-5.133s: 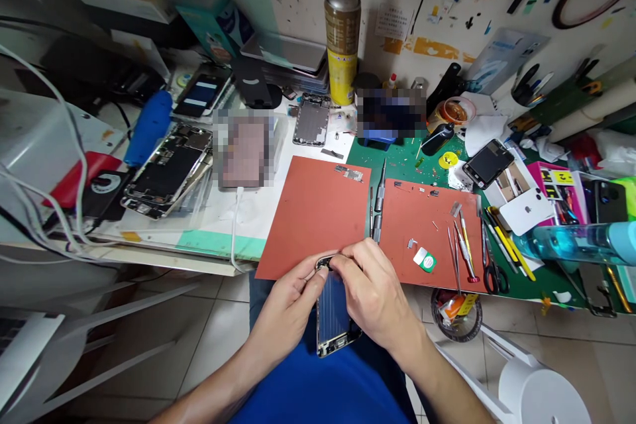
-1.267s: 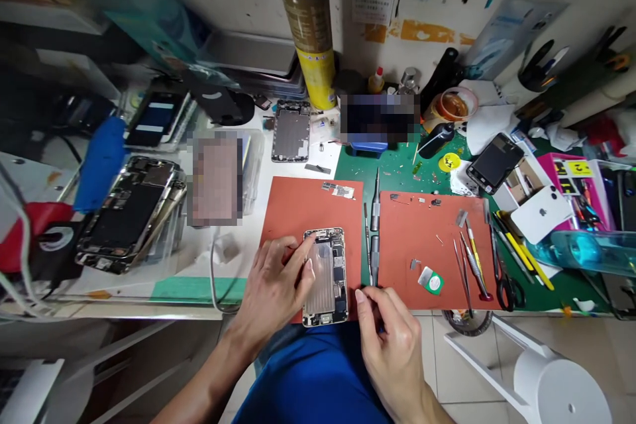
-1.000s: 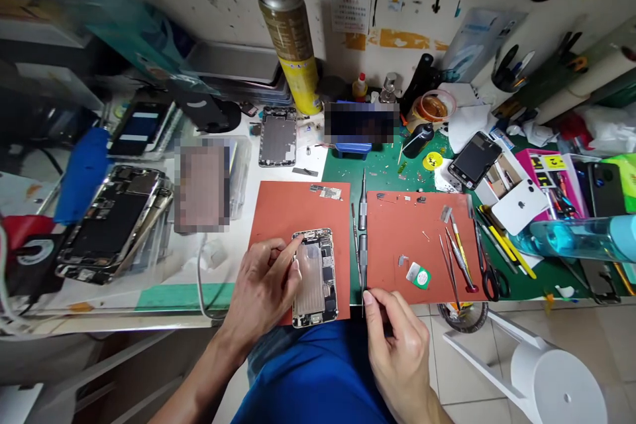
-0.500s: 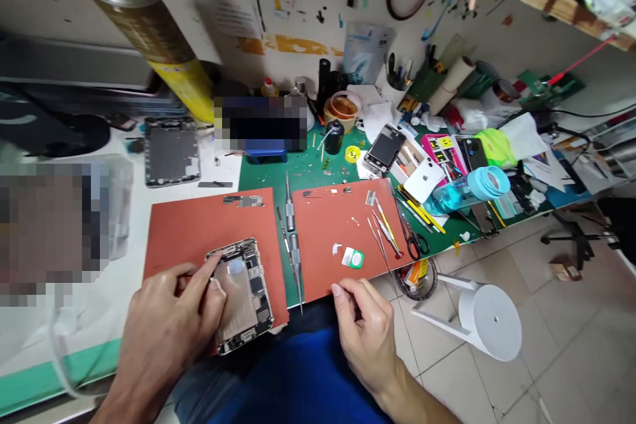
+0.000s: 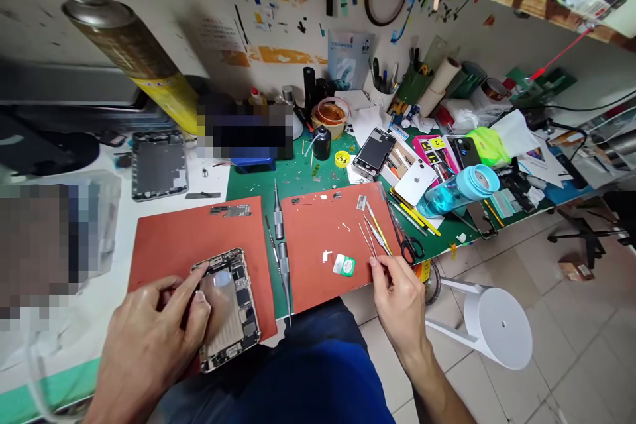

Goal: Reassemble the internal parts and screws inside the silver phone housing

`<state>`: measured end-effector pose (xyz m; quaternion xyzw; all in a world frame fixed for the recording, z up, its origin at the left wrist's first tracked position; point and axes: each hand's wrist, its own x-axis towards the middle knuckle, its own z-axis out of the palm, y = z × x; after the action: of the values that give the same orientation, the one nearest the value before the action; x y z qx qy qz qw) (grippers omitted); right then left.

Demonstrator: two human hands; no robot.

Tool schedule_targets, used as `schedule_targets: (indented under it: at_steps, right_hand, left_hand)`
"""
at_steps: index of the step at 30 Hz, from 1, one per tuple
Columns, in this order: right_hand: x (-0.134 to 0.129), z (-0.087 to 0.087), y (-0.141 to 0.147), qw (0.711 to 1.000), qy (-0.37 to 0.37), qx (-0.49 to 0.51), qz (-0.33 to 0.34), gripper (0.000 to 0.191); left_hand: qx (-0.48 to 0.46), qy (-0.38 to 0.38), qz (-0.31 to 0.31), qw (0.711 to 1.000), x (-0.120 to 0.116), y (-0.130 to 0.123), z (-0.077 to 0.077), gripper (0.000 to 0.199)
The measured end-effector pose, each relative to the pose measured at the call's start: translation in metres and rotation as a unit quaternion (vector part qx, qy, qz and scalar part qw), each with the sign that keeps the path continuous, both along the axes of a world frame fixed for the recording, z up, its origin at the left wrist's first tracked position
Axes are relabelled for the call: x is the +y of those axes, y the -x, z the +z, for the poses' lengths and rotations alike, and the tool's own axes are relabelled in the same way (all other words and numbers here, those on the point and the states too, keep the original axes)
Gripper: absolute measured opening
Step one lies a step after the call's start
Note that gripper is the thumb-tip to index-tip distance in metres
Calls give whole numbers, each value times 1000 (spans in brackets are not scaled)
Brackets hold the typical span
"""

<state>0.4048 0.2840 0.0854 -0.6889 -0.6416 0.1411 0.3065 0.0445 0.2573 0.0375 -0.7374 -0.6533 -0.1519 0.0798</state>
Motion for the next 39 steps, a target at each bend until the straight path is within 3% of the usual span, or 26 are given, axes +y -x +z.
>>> schedule_targets:
  at_steps: [6,11,17,21,30,35,39]
  right_hand:
    - [5,-3,4,1000,-11,15,22,22]
    - [16,-1,12,997,-12,36,72,17]
    - [62,14,29,975,11,21,223,19]
    - [103,20,37,961,18,-51,272,20]
    - [181,8,77,920,71,-127,365,22]
    - [197,5,89,910,68,-137,385,24]
    - [190,14,78,917,55,-138,371,24]
  left_hand:
    - [-4,-6,-2,1000,-2,5,-9,38]
    - [-15,-14,-13,1000,-5,5,-6,36]
    - [-45,-10,-31,998,-7,4,-2,48]
    - [-56,-5,-23,998,-8,4,-1,52]
    - [-64,8,-10,998,-8,1,2,48]
    - [-67,11,-1,998,-10,2,2,52]
    - [-73,19,5,997,-12,3,1,56]
